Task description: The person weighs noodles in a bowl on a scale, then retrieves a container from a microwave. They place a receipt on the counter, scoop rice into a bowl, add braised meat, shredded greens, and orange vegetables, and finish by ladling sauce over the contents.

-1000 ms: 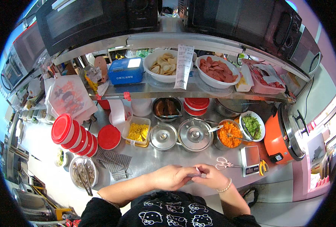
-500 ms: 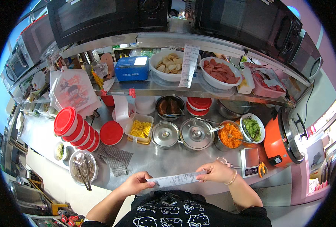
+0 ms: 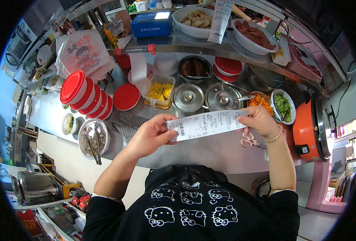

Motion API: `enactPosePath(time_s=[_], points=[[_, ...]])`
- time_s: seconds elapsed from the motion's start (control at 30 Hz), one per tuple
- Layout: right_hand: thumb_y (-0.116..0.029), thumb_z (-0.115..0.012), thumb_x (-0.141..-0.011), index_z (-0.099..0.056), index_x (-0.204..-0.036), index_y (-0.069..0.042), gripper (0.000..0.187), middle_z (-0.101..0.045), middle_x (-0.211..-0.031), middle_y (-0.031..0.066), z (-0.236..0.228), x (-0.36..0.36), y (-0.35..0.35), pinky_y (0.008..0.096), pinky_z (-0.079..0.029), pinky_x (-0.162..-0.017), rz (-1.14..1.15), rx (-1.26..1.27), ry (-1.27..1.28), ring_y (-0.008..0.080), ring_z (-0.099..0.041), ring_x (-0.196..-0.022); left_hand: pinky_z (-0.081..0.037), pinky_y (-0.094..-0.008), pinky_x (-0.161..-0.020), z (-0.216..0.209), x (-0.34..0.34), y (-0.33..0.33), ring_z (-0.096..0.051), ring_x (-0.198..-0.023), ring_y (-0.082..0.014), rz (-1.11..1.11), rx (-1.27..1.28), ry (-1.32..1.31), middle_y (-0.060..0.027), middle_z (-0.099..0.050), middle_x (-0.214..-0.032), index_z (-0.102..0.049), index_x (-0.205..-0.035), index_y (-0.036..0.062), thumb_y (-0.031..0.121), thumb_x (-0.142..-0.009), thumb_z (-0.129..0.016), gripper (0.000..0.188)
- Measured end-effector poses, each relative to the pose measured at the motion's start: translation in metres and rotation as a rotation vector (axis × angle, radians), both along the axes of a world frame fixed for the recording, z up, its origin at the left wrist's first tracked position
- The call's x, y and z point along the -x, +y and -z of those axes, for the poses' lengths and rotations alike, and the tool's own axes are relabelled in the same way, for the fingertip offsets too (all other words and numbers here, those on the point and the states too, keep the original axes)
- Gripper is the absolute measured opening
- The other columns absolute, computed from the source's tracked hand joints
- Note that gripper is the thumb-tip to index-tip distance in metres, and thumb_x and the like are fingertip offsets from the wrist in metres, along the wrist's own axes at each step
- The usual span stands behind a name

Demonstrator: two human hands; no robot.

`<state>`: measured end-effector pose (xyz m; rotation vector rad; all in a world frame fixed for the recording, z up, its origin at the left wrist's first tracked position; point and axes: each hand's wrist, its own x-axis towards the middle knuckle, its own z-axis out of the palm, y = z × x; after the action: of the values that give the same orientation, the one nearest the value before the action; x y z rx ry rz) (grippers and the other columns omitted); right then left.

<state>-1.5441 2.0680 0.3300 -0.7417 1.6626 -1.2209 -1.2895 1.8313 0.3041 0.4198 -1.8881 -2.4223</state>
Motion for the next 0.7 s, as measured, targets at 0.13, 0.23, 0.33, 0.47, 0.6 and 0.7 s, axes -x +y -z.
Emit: enactPosePath(time_s=[0.13, 0.23, 0.33, 0.47, 0.6, 0.7], points=[[-0.007, -0.063, -0.090, -0.061, -0.120, 0.003, 0.032, -0.070, -0.097, 0.0133, -0.010, 0.003, 0.003, 0.0200, -0.052, -0.054, -0.099, -0.034, -0.052, 0.0143, -0.069, -0.075, -0.053, -0.0323, -0.092, -0.008, -0.002, 0.000, -0.062, -0.103, -0.0169, 0.071, 0.023, 0.057, -0.0127, -0.062, -0.113, -0.043, -0.129, -0.0052, -0.005, -0.093, -0.052, 0.037], [-0.004, -0.062, -0.088, -0.063, -0.116, 0.005, 0.029, -0.070, -0.086, 0.0115, -0.011, 0.003, 0.003, 0.0184, -0.052, -0.054, -0.115, 0.003, -0.114, 0.0122, -0.068, -0.068, -0.053, -0.0322, -0.091, -0.011, -0.005, -0.001, -0.062, -0.102, -0.0169, 0.071, 0.014, 0.061, -0.0127, -0.062, -0.114, -0.046, -0.128, -0.0065, -0.005, -0.092, -0.052, 0.037], [-0.006, -0.061, -0.091, -0.061, -0.122, 0.001, 0.032, -0.070, -0.099, 0.0130, -0.009, 0.004, 0.002, 0.0207, -0.052, -0.055, -0.150, -0.026, -0.100, 0.0144, -0.069, -0.077, -0.054, -0.0321, -0.090, -0.012, -0.006, -0.001, -0.063, -0.101, -0.0171, 0.025, 0.002, 0.000, -0.0125, -0.063, -0.113, -0.047, -0.127, -0.0069, -0.004, -0.093, -0.052, 0.035], [-0.009, -0.060, -0.092, -0.060, -0.123, 0.001, 0.033, -0.069, -0.099, 0.0129, -0.007, 0.004, 0.000, 0.0219, -0.051, -0.055, -0.122, -0.034, -0.084, 0.0148, -0.069, -0.077, -0.055, -0.0313, -0.088, -0.007, -0.002, 0.001, -0.064, -0.098, -0.0168, -0.058, 0.031, -0.059, -0.0121, -0.064, -0.110, -0.049, -0.127, -0.0059, 0.000, -0.094, -0.053, 0.034], [-0.010, -0.060, -0.092, -0.060, -0.123, 0.002, 0.033, -0.069, -0.099, 0.0126, -0.008, 0.004, -0.001, 0.0224, -0.051, -0.055, -0.140, -0.016, -0.114, 0.0152, -0.069, -0.078, -0.056, -0.0311, -0.085, -0.001, 0.002, 0.001, -0.065, -0.094, -0.0164, -0.109, 0.010, -0.061, -0.0114, -0.065, -0.107, -0.051, -0.125, -0.0042, 0.002, -0.094, -0.054, 0.032], [-0.009, -0.060, -0.092, -0.061, -0.122, 0.002, 0.032, -0.069, -0.099, 0.0125, -0.006, 0.005, -0.001, 0.0225, -0.051, -0.055, -0.155, -0.010, -0.143, 0.0153, -0.069, -0.078, -0.057, -0.0316, -0.083, 0.003, 0.002, -0.002, -0.066, -0.092, -0.0168, -0.111, -0.033, -0.034, -0.0106, -0.066, -0.104, -0.055, -0.122, -0.0029, 0.003, -0.094, -0.055, 0.028]])
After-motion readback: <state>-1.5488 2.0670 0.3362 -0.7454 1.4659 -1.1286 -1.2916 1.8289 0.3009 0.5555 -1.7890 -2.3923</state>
